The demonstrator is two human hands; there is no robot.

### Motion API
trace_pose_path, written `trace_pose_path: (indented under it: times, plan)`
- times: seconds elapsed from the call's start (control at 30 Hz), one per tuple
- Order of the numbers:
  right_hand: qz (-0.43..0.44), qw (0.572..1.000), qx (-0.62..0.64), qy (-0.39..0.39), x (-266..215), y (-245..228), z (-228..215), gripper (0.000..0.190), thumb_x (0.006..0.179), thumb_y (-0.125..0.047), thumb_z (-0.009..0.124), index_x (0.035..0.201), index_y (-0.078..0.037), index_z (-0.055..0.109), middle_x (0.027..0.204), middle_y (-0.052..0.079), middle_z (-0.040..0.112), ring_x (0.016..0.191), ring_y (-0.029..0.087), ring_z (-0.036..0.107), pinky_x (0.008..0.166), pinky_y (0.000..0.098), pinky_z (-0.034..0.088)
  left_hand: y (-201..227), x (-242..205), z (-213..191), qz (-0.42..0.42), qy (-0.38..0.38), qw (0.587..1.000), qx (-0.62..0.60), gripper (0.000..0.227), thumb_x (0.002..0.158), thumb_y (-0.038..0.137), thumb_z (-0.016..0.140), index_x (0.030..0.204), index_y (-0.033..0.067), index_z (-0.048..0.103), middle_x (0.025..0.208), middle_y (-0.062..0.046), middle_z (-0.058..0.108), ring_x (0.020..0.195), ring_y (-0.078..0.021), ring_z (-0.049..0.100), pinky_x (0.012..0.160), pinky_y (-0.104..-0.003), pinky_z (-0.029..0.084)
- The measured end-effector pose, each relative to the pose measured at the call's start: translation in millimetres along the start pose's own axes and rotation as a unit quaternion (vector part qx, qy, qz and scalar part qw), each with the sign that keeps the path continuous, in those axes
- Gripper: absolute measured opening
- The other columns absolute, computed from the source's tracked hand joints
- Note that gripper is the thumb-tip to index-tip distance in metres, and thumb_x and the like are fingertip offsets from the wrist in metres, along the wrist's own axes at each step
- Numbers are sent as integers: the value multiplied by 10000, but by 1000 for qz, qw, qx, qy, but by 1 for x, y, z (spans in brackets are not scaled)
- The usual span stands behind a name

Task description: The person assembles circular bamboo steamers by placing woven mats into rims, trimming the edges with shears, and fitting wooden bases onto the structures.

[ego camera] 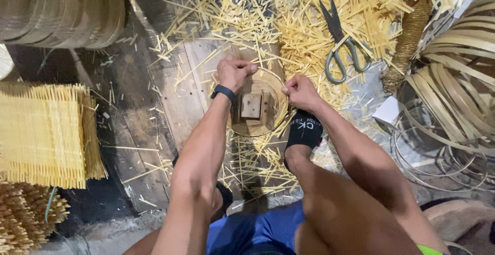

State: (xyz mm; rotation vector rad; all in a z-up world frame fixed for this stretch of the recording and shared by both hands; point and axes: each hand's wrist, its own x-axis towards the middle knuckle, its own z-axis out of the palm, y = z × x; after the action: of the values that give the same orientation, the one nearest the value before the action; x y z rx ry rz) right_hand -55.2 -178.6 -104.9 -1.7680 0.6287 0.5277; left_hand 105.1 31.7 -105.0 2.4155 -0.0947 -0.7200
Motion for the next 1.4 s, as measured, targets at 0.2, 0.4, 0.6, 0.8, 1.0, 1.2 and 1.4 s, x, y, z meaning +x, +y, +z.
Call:
trace_pose_path:
  times: [0.2,0.4,0.6,0.8,1.0,1.2,1.4]
  plan:
    - [33,998,-34,42,-9,-11,8,194,910,-173,731,889,0,645,813,129,688,732,224,640,678,351,524,2,-4,-2,18,16,1000,-1,236,672,396,891,844,238,858,847,-51,672,894,-251,640,776,-420,482]
    - [-1,996,-48,69,-26,-14,14,205,952,-219,692,1010,-29,643,854,111,715,784,220,714,726,357,571,-15,-18,-17,92,86,990,-67,278,838,385,809,974,143,816,996,-81,724,939,-272,671,856,-406,517]
    - [88,990,99,38,-34,13,22,243,884,-143,795,959,55,675,741,86,693,609,168,681,515,311,553,-116,-103,-33,-112,93,989,-22,330,910,322,785,1046,22,797,871,-165,758,805,-245,727,778,-385,565]
    - [82,982,167,34,-28,20,21,175,880,-106,803,928,27,699,737,41,679,570,91,655,498,256,578,-112,-105,-40,-273,30,902,-333,252,794,111,885,987,-15,782,876,-89,791,709,-128,711,640,-282,598]
    - [54,987,138,56,-44,-17,11,207,899,-88,800,911,79,679,746,93,682,573,133,640,484,268,517,-77,-105,-51,-314,80,932,-164,229,755,126,918,902,-1,796,808,-108,779,639,-143,694,635,-305,581]
    - [156,920,348,-90,-73,-53,-5,148,913,-58,677,947,85,697,884,171,766,734,201,786,684,297,627,-61,-172,-40,-263,-78,725,-631,209,1034,56,577,1212,-51,597,1201,-179,680,1049,-297,668,857,-404,585]
    - [191,950,248,-23,-61,-31,36,185,927,-54,696,1013,108,676,855,206,739,678,251,760,552,310,642,-69,-182,27,-284,-51,735,-613,228,1006,61,514,1207,-17,588,1177,-183,694,1047,-298,705,899,-414,622]
